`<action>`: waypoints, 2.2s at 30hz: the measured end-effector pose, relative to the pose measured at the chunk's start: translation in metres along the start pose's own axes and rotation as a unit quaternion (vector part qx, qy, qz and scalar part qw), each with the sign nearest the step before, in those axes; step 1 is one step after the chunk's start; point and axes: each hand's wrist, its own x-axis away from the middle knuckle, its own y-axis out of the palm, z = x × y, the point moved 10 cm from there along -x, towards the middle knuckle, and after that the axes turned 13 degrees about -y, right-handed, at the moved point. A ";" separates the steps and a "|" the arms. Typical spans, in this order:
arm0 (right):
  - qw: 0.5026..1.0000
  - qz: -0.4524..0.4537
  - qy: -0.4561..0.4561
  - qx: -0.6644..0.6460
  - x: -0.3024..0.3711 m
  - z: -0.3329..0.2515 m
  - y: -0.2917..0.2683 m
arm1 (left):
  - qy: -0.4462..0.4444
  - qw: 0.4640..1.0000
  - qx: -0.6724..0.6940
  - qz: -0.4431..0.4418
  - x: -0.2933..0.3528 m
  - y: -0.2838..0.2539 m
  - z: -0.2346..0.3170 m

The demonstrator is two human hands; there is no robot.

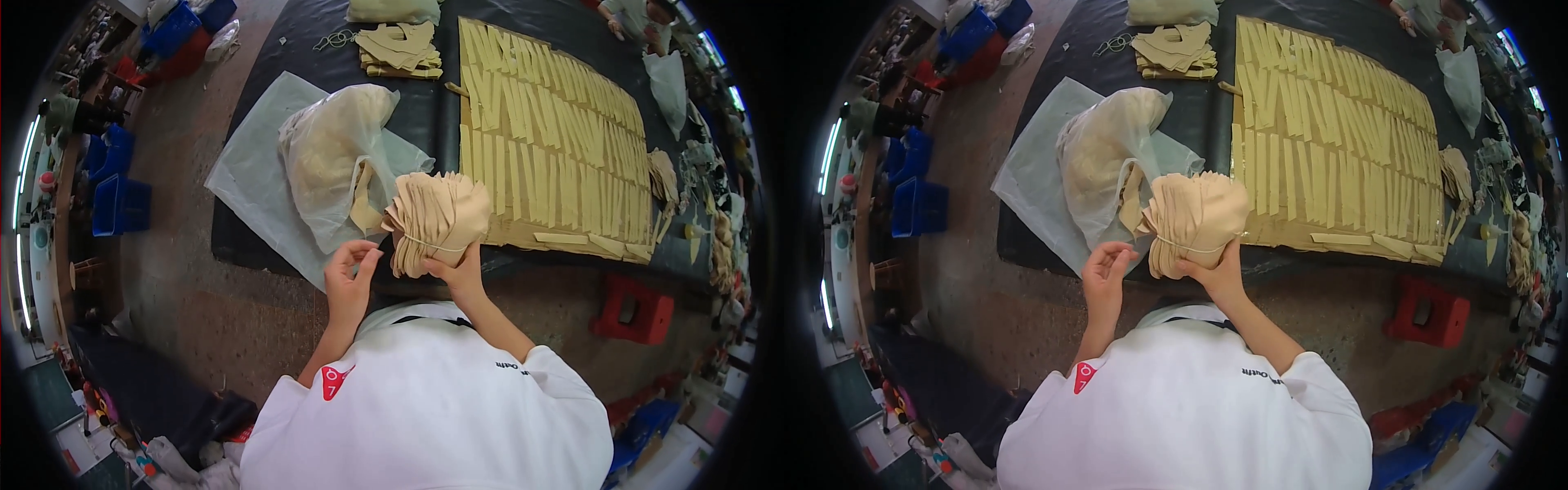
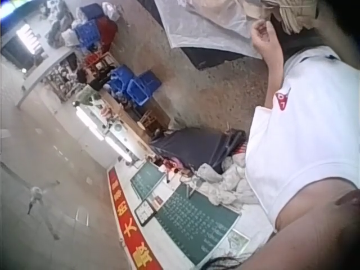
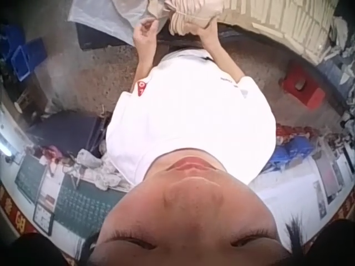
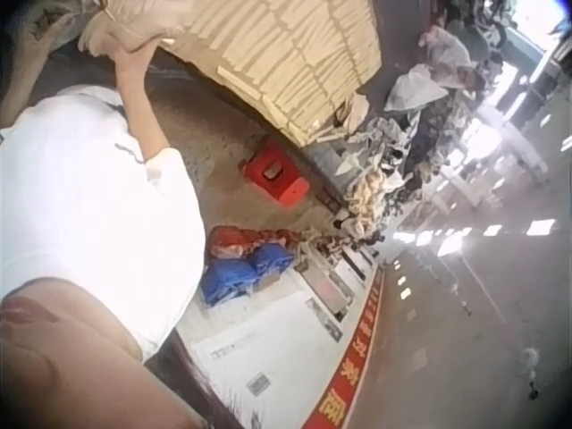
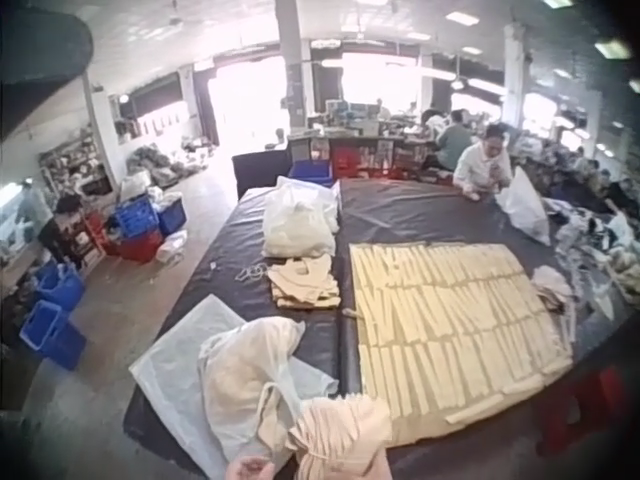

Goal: Applying glue to shoe upper components and organizing them into a bag.

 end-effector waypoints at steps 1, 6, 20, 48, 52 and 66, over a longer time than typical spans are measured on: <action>1.000 -0.003 0.002 -0.001 0.001 -0.001 0.003 | -0.007 0.997 0.048 -0.055 0.004 0.011 0.002; 0.980 -0.018 -0.104 0.168 0.003 -0.039 0.017 | 0.064 0.997 -0.011 -0.037 0.013 0.031 0.021; 0.951 -0.129 -0.206 0.190 0.002 -0.096 0.025 | -0.015 0.957 0.199 -0.212 0.000 0.042 0.022; 0.907 -0.075 -0.259 0.325 -0.014 -0.150 0.023 | 0.061 0.994 -0.046 -0.074 0.018 0.027 0.046; 0.882 -0.132 -0.281 0.355 -0.013 -0.152 0.031 | 0.032 0.992 -0.005 -0.122 0.018 0.030 0.048; 0.950 -0.109 -0.215 0.198 -0.014 -0.143 0.024 | -0.070 0.977 0.058 -0.195 0.010 0.032 0.020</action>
